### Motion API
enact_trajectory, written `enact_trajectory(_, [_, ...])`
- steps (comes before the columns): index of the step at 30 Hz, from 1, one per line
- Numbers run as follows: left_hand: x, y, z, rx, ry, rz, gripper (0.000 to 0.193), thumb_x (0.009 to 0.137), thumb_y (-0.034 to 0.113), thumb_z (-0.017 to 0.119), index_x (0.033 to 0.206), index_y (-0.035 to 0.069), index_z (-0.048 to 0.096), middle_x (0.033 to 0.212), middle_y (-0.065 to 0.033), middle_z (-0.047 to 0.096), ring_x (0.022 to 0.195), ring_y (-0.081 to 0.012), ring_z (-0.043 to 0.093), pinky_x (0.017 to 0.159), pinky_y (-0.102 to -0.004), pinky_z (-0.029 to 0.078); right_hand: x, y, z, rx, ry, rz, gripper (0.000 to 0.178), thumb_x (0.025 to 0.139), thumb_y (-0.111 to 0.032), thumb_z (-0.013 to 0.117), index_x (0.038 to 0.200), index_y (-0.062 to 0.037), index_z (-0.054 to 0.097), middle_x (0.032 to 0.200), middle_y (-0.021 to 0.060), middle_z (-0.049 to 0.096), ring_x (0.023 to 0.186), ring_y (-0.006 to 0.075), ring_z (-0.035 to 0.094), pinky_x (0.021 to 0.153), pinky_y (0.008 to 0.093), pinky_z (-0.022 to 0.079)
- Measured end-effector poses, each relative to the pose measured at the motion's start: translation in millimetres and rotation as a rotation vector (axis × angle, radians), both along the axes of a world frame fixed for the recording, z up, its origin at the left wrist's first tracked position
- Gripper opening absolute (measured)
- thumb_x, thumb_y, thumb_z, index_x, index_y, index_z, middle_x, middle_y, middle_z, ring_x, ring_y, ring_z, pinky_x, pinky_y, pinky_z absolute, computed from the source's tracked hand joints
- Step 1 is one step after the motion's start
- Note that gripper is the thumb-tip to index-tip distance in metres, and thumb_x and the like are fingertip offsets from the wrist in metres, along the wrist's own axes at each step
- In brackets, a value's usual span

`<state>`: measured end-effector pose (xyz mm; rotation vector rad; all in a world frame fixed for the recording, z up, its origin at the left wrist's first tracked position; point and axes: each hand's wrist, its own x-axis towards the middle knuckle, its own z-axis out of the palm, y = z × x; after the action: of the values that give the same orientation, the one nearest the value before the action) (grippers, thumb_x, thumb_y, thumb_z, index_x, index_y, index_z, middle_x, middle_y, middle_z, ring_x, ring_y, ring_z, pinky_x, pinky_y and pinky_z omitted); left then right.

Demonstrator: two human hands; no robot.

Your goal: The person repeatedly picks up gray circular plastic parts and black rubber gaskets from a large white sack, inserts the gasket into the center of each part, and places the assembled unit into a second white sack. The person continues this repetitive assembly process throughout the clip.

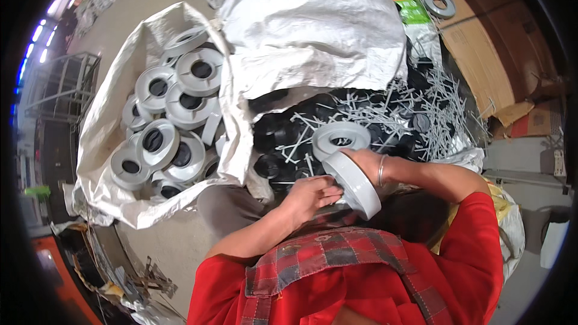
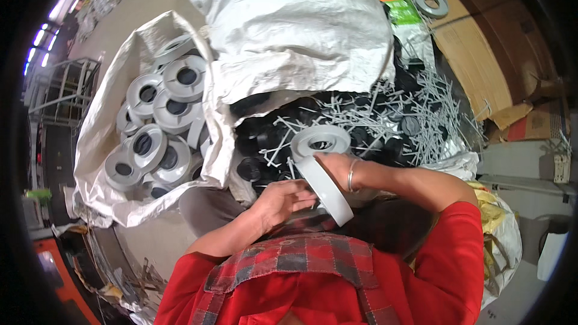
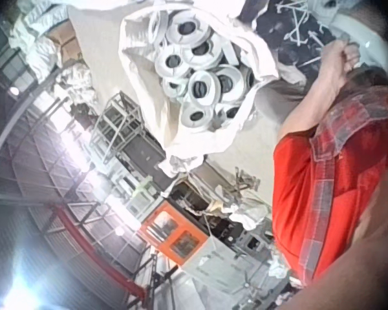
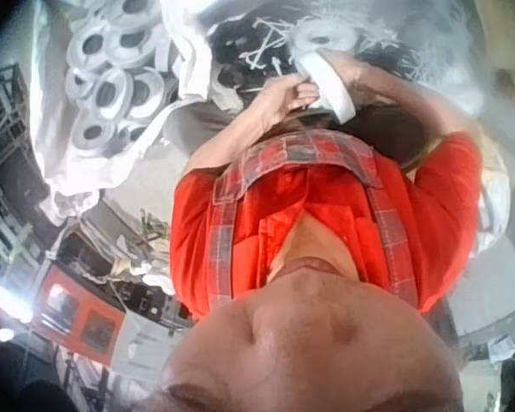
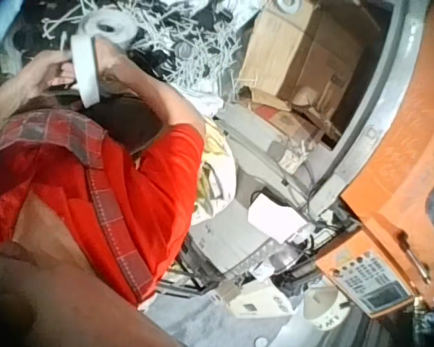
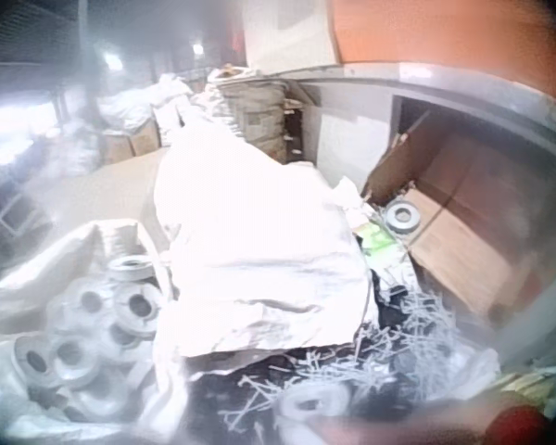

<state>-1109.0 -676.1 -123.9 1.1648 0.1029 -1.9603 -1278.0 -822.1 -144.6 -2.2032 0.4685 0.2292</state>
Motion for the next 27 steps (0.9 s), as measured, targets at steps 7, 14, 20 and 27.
enact_trajectory(7, [38.3,33.6,10.7,-0.064,-0.034,0.185,0.065,0.085,0.049,0.061,0.131,0.007,0.039,0.123,-0.0116,0.049,0.113,-0.0230,0.049,0.094,-0.0372,0.040,150.4,8.3,0.1,-0.260,-0.101,-0.318,0.021,0.078,-0.011,0.051,0.096,-0.0043,0.058,0.088,0.0210,0.062,0.085,0.0391,0.059,0.078,0.0458,0.047])
enact_trajectory(14, [3.3,23.0,-68.9,-0.220,-0.689,-0.055,0.077,0.079,0.030,0.074,0.132,-0.009,0.035,0.094,-0.0083,0.055,0.086,-0.0149,0.055,0.070,-0.0224,0.047,239.3,-42.7,-39.8,-0.381,-0.084,-0.675,0.059,0.075,-0.024,0.070,0.118,0.0034,0.041,0.129,0.0275,0.041,0.119,0.0392,0.044,0.098,0.0441,0.039])
enact_trajectory(20, [0.4,33.6,-61.4,-0.591,-1.342,-0.592,0.106,0.064,0.032,0.081,0.139,-0.010,0.018,0.107,-0.0293,0.055,0.107,-0.0428,0.049,0.100,-0.0444,0.035,191.5,-52.7,-10.5,-0.523,0.078,-0.316,0.016,0.070,-0.014,0.061,0.081,-0.0024,0.064,0.091,0.0193,0.065,0.090,0.0355,0.062,0.080,0.0425,0.049])
enact_trajectory(27, [-7.5,23.4,-67.1,-0.611,-1.502,-0.154,0.082,0.068,0.016,0.063,0.135,-0.012,0.025,0.115,-0.0314,0.053,0.111,-0.0437,0.051,0.099,-0.0403,0.038,74.1,-20.9,54.1,-0.271,-0.370,-0.516,0.017,0.069,-0.015,0.072,0.073,-0.0018,0.062,0.073,0.0109,0.056,0.071,0.0256,0.056,0.067,0.0330,0.046])
